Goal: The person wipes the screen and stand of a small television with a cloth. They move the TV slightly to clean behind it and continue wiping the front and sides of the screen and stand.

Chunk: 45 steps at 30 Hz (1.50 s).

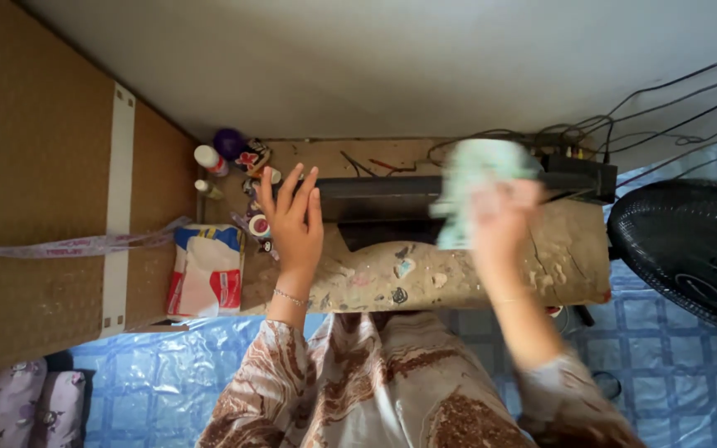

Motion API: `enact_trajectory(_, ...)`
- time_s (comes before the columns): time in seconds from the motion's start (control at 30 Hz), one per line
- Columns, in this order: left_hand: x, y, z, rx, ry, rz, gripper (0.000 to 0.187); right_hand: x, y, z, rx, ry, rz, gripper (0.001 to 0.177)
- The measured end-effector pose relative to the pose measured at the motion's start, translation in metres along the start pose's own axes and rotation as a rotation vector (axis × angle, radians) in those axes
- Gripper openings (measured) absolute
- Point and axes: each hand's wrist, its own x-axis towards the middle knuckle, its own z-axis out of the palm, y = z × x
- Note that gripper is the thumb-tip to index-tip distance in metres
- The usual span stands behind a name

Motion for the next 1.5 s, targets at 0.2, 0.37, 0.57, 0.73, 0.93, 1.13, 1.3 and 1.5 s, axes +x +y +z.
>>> enact_trajectory(0.2, -0.002, 0.0, 0.002, -0.019, 0.011, -0.013, 0.027, 0.021, 0.094, -0.068, -0.532, 0.232, -0.016, 0.027)
enact_trajectory(0.37, 0.001, 0.003, 0.0, -0.037, -0.004, -0.017, 0.027, 0.013, 0.002, -0.019, -0.493, 0.158, 0.034, 0.048)
enact_trajectory(0.57, 0.0, 0.0, 0.001, -0.043, -0.03, -0.044, 0.027, -0.02, -0.149, 0.065, -0.164, -0.085, -0.268, 0.048)
enact_trajectory(0.73, 0.001, -0.005, -0.002, -0.103, -0.066, -0.063, 0.028, -0.025, -0.159, 0.082, -0.098, -0.177, -0.271, 0.05)
enact_trajectory(0.93, 0.003, -0.001, -0.009, -0.145, -0.1, -0.053, 0.031, -0.013, -0.04, 0.013, -0.009, 0.038, 0.116, 0.043)
enact_trajectory(1.13, 0.003, 0.002, -0.011, -0.132, -0.11, -0.07, 0.03, 0.013, 0.076, -0.048, -0.265, 0.284, 0.086, 0.036)
enact_trajectory(1.3, 0.003, 0.003, -0.012, -0.2, -0.113, -0.099, 0.028, 0.004, 0.022, -0.021, -0.133, 0.249, 0.095, 0.041)
enact_trajectory(1.5, 0.001, -0.003, -0.009, -0.107, -0.098, -0.049, 0.029, -0.03, -0.127, 0.08, -0.088, 0.01, -0.141, 0.047)
